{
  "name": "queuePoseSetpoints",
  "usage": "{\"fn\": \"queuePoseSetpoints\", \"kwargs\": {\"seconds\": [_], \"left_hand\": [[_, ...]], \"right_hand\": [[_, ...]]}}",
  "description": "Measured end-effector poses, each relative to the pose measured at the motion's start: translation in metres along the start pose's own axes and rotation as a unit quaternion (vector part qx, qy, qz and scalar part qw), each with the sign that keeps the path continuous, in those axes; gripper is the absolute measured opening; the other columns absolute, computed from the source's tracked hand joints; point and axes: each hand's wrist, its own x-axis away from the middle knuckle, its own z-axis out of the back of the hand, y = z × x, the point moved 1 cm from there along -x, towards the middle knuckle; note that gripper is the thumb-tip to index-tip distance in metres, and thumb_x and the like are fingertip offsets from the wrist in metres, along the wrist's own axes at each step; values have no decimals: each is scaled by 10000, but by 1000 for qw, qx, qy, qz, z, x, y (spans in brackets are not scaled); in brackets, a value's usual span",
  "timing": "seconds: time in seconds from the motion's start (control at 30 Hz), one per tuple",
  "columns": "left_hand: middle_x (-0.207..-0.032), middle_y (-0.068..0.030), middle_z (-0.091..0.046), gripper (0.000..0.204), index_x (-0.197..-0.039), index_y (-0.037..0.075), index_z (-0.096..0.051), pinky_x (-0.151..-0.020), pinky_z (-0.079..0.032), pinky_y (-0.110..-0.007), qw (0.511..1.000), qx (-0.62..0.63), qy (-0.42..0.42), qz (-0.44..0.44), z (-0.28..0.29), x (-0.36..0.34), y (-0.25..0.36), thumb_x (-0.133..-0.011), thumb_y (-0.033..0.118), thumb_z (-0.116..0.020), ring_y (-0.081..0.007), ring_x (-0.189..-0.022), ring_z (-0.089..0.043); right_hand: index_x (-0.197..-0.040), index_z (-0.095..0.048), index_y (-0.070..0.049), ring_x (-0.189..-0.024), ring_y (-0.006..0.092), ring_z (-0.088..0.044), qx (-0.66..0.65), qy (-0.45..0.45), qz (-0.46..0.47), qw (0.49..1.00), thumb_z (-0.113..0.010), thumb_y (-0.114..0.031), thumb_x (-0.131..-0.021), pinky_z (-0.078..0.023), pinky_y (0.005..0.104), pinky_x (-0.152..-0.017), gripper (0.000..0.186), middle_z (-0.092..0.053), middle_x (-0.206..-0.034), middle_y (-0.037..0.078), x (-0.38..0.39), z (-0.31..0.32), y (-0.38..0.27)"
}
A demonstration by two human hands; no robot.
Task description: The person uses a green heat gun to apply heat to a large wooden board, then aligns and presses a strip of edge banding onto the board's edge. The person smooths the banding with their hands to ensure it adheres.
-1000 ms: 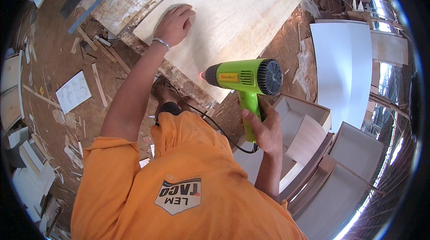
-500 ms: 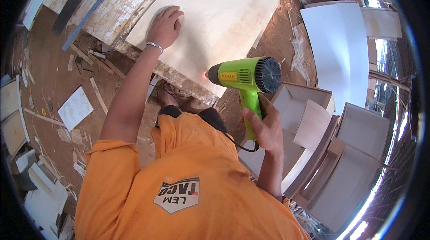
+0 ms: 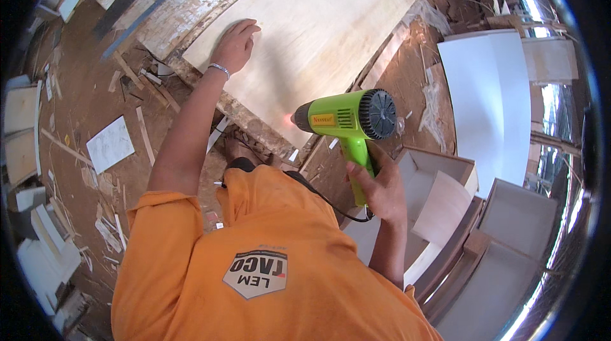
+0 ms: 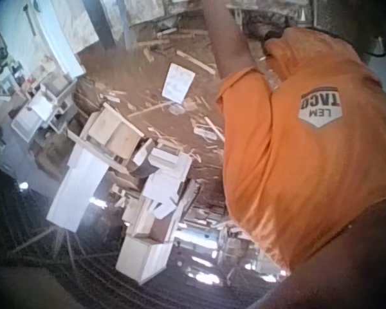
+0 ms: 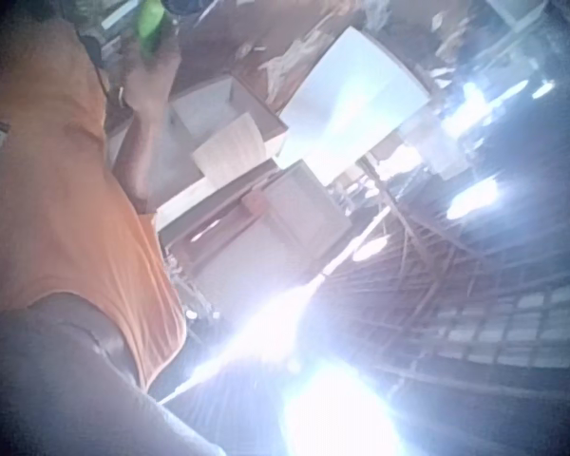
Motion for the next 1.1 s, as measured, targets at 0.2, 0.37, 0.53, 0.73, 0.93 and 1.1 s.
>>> {"fn": "queuePoseSetpoints", "kwargs": {"seconds": [0.2,0.37,0.53,0.73,0.93,1.1], "left_hand": [[-1611,-159,-439,454,-1464,44,-532,-1275,-265,-482,990,-115,-25,72,-10,43,53,-1052,233,-505,-331,-1518,-367],[-1687,-175,-327,561,-1563,49,-432,-1299,-189,-495,977,-168,-56,123,-16,88,91,-1086,344,-446,-341,-1578,-264],[-1722,-172,-255,627,-1620,82,-359,-1305,-145,-510,966,-194,-88,145,-20,108,117,-1095,421,-414,-339,-1603,-201],[-1739,-170,-214,650,-1638,92,-332,-1302,-123,-506,963,-207,-93,146,-24,109,113,-1100,449,-399,-343,-1612,-176],[-1699,-192,-311,596,-1613,82,-390,-1297,-125,-490,985,-58,-61,153,-15,108,103,-1132,427,-325,-345,-1599,-223],[-1611,-172,-470,584,-1563,33,-447,-1280,-219,-452,918,287,41,270,14,109,104,-1150,406,-269,-304,-1548,-359]], "right_hand": [[-1307,-634,68,-926,259,-722,44,-20,97,994,-744,-197,-904,-553,391,-861,494,-741,-995,203,-17,41,40],[-1289,-644,50,-970,264,-726,24,-87,110,990,-761,-176,-893,-547,388,-883,471,-740,-1030,221,-26,70,58],[-1269,-659,32,-956,230,-704,24,-126,97,987,-775,-156,-884,-541,386,-873,443,-735,-1052,200,-33,85,65],[-1247,-681,32,-867,143,-669,28,-141,129,981,-740,-135,-892,-543,319,-797,397,-734,-1024,99,-28,82,61],[-1288,-642,61,-852,147,-676,-11,-130,87,988,-721,-152,-914,-556,333,-776,438,-726,-1028,103,-18,62,48],[-1296,-602,89,-810,161,-701,-46,-72,15,996,-712,-151,-942,-562,331,-721,441,-715,-961,130,-11,32,25]]}}
